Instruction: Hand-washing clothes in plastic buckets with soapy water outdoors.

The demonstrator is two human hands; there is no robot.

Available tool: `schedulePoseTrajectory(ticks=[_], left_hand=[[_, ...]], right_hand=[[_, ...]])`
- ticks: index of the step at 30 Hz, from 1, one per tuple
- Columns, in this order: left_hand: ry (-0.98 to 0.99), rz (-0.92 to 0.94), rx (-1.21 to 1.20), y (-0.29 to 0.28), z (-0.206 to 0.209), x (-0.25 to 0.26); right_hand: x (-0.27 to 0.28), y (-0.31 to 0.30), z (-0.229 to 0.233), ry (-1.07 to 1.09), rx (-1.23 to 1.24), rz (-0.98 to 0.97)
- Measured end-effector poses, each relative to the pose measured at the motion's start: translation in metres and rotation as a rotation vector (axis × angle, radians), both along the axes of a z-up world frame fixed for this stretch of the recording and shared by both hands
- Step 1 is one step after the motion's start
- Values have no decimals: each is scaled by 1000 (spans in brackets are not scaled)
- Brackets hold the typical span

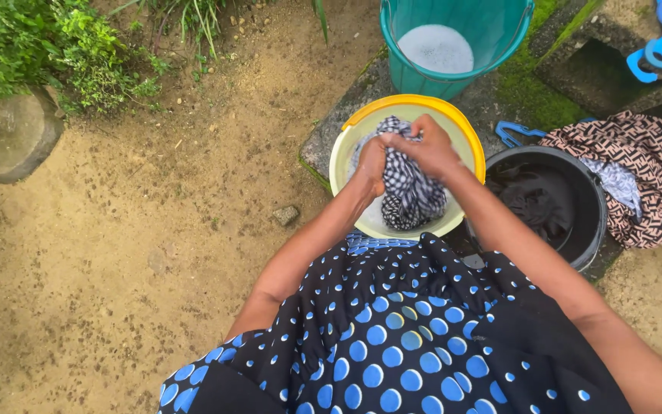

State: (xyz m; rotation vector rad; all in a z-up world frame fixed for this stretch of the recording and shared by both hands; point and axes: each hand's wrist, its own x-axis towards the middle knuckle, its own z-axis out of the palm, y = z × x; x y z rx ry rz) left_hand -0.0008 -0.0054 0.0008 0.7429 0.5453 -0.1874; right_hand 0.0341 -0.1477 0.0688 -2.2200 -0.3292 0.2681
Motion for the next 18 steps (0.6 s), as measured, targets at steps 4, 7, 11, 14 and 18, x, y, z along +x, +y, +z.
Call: schedulePoseTrajectory(ticks=[4,7,11,14,18], left_hand=[[-130,-235,-123,3,1,8],[-189,-282,-157,8,50,7],[-129,-373,175,18,38,6],[-220,-424,598,25,23,-6],[-207,-450,1303,41,27,-43]], right_hand=[[17,-14,-3,319,352,79],[11,-14,32,457,453,191],[4,-10,8,270,217,204],[-17,-2,-17,-67,-63,173],[-55,10,-51,-133,-328,345]])
